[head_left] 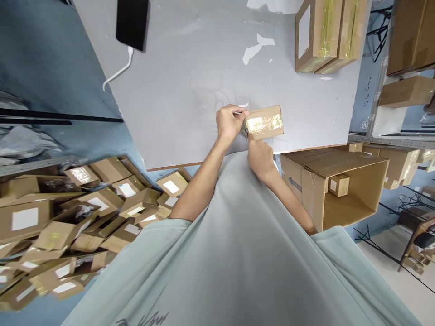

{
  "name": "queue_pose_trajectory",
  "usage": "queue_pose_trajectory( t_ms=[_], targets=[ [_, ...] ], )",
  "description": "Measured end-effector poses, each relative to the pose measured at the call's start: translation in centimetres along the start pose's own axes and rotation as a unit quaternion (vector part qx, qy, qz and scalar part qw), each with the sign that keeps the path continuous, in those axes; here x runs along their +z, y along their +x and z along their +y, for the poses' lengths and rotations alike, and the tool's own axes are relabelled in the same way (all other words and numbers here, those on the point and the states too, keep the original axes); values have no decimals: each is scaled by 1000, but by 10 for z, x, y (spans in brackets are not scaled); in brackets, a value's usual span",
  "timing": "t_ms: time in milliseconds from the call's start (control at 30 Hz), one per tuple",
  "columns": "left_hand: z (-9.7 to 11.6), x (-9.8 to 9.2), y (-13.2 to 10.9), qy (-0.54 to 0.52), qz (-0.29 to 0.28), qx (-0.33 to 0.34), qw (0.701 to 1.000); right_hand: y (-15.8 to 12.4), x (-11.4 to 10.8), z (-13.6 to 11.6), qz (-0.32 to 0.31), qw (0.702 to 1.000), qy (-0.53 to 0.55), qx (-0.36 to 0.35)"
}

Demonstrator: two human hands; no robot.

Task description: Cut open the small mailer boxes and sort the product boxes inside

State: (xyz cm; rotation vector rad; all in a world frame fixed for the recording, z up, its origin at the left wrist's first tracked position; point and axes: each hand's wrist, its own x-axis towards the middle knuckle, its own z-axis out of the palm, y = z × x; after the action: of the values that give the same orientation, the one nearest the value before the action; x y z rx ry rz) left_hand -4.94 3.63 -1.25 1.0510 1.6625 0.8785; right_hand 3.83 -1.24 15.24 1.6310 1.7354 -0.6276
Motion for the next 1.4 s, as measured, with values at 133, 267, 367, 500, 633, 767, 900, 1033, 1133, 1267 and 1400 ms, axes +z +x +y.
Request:
queue_pose_trajectory(
  t_ms=[133,267,367,500,633,767,900,1033,1133,1267,1400],
  targets=[
    [-5,1,3,8,-2,17,1000,-10,7,11,-1,1000,-2,-6],
    [-8,-5,4,19,-19,35,999,-32,2,35,13,1000,27,3],
    [3,-5,-2,56,-13,95,994,-38,2,64,63,994,69,53],
    [30,17,-19,109,-59,225,966,-24,11,103,128,982,108,89],
    [42,47,-30,137,-126,269,945,-5,14,124,155,978,110,86],
    [33,60,-28,139,-127,256,948,13,5,127,130,983,101,76],
    [29,61,-26,141,-119,251,950,30,-5,127,111,987,99,59],
    [34,60,-27,137,-122,233,955,36,-11,125,88,990,90,57],
    [36,59,-27,126,-126,220,959,35,-14,124,72,993,77,61],
    [37,58,-27,117,-124,215,962,29,-15,122,66,994,69,60],
    [36,58,-27,126,-127,214,960,26,-17,118,61,994,65,68]
  ],
)
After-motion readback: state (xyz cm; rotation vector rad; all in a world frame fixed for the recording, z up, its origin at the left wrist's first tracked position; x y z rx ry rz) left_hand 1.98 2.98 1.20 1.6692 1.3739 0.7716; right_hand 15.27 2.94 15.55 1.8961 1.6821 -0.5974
